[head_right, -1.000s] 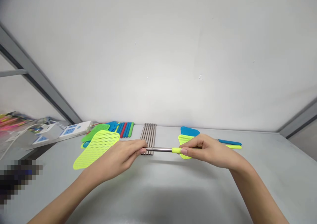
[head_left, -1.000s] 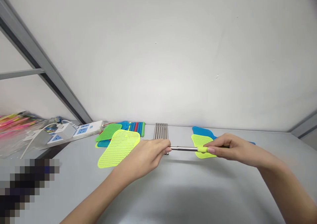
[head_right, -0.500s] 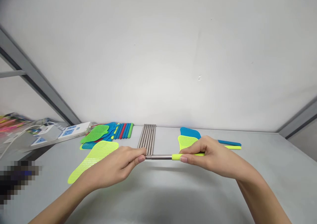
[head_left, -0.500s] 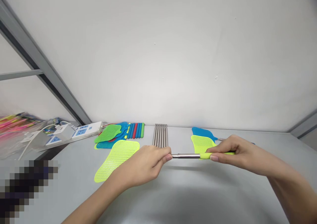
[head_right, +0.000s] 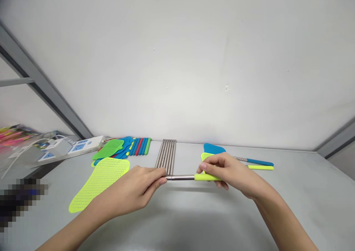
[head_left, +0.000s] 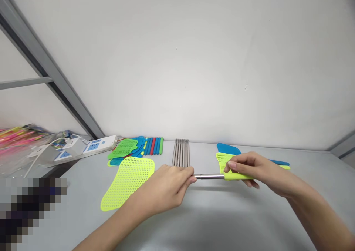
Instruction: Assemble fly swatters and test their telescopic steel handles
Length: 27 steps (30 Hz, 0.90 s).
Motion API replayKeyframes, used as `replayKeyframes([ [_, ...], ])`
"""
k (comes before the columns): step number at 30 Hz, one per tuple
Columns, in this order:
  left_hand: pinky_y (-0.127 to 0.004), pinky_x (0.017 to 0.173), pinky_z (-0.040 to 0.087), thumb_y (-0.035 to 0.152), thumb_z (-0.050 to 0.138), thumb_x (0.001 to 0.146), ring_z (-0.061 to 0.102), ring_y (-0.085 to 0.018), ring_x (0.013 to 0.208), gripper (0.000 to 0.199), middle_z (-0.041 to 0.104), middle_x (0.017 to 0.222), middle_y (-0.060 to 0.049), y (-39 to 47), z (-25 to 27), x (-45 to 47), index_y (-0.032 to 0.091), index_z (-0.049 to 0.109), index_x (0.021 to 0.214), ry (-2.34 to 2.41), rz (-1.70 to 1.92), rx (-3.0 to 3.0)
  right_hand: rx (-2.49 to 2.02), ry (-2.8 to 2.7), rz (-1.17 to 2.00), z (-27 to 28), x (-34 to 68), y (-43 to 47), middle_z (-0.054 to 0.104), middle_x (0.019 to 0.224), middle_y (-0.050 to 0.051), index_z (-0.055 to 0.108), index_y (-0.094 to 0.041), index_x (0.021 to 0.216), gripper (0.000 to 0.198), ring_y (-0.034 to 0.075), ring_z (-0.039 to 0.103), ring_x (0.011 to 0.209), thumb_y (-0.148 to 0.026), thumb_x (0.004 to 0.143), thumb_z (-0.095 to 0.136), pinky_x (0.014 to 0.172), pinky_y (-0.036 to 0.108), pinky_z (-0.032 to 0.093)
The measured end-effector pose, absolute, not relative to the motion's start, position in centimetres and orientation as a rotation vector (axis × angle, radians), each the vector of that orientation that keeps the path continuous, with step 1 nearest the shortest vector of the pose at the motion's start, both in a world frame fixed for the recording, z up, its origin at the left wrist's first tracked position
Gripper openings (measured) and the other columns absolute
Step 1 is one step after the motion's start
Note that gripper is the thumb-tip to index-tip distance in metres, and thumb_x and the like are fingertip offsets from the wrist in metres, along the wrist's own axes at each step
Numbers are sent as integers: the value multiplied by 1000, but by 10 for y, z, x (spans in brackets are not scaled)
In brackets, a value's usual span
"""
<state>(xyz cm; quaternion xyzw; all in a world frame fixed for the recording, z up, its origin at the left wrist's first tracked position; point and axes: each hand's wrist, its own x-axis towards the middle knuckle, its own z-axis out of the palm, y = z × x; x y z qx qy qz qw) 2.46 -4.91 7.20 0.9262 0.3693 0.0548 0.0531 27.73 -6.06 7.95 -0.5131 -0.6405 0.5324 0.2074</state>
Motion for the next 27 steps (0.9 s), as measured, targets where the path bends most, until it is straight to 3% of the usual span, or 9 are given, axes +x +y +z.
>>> replayKeyframes([
  [5,-26,45,18,28,27,91,50,-12,51,25,55,64,2,-51,70,23,18,39,72,1088,192,2938,-1315,-1955,1686,82,281,-61,36,49,-5,58,-12,67,35,4,24,40,-45,78,51,38,21,16],
  [9,-27,45,16,29,24,92,50,-12,50,27,54,63,3,-51,70,21,18,38,71,1115,214,3059,-1275,-1824,1767,79,278,-58,24,50,-7,63,-12,78,33,4,16,43,-44,75,56,38,21,11],
  [21,-29,43,16,26,28,91,52,-13,51,24,54,60,3,-54,67,23,19,39,71,1134,272,3130,-1171,-1680,1927,65,268,-55,28,42,-9,63,-11,84,34,2,16,35,-41,81,49,38,22,10],
  [27,-28,42,17,33,25,92,49,-11,49,30,54,63,3,-55,65,26,18,41,72,1099,234,2981,-1283,-1931,1739,71,273,-56,34,48,-6,62,-13,81,35,4,26,41,-46,80,49,39,20,16],
])
